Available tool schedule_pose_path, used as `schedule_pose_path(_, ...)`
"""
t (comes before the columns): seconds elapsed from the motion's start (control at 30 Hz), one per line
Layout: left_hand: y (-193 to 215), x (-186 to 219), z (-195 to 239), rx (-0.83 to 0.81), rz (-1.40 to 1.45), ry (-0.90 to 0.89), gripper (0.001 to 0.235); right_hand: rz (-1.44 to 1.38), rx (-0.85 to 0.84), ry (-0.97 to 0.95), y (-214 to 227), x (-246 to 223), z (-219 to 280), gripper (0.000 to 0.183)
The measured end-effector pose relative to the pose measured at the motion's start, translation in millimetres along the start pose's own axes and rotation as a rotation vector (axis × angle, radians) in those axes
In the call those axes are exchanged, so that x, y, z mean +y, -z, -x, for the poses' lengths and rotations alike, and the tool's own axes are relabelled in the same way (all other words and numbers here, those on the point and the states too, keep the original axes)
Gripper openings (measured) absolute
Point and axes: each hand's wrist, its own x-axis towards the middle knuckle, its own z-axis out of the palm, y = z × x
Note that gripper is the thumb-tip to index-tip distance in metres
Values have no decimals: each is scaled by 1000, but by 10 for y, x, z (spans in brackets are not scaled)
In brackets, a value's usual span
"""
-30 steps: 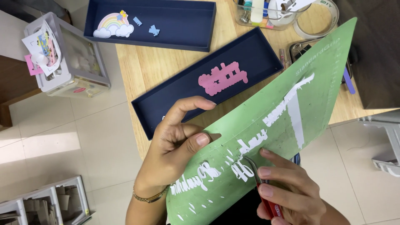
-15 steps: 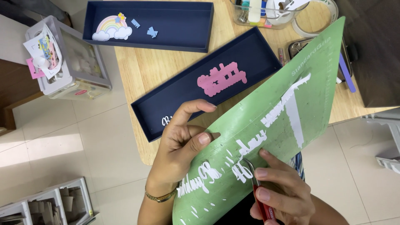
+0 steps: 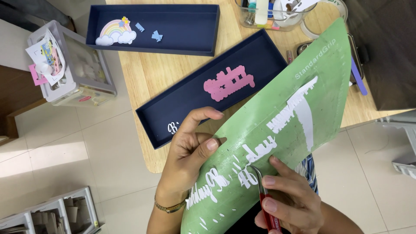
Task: Using a weeding tool to remove excess vinyl from a cut design on a cutting mat.
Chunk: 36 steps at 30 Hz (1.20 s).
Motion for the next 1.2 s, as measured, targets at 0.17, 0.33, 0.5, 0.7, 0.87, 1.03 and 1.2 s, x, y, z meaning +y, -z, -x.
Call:
schedule_pose_path(0.17, -9, -10, 3, 0, 30, 7, 40, -11, -62, 58, 46, 28, -43, 34)
schedule_pose_path(0.33, 8, 49, -6, 29, 15, -2, 39, 2, -68, 100, 84, 23, -71, 49)
schedule_pose_path(0.5, 25, 84, 0, 33, -2, 12, 39, -33, -47, 64, 132, 5, -100, 54)
schedule_pose_path(0.7, 8, 169, 2, 25, -22, 3, 37, -30, -146, -59, 223, -96, -256, 60)
schedule_pose_path(0.87, -22, 268, 27, 26, -34, 3, 38, -62, -171, -117, 248, -132, -400, 55)
schedule_pose_path(1.03, -14, 320, 39, 9, -103, 3, 37, -113, -221, -95, 375, -44, -384, 66)
schedule_pose_path(1.2, -63, 450, 42, -58, -167, -24, 35, -376, -117, -236, 534, 109, -537, 51)
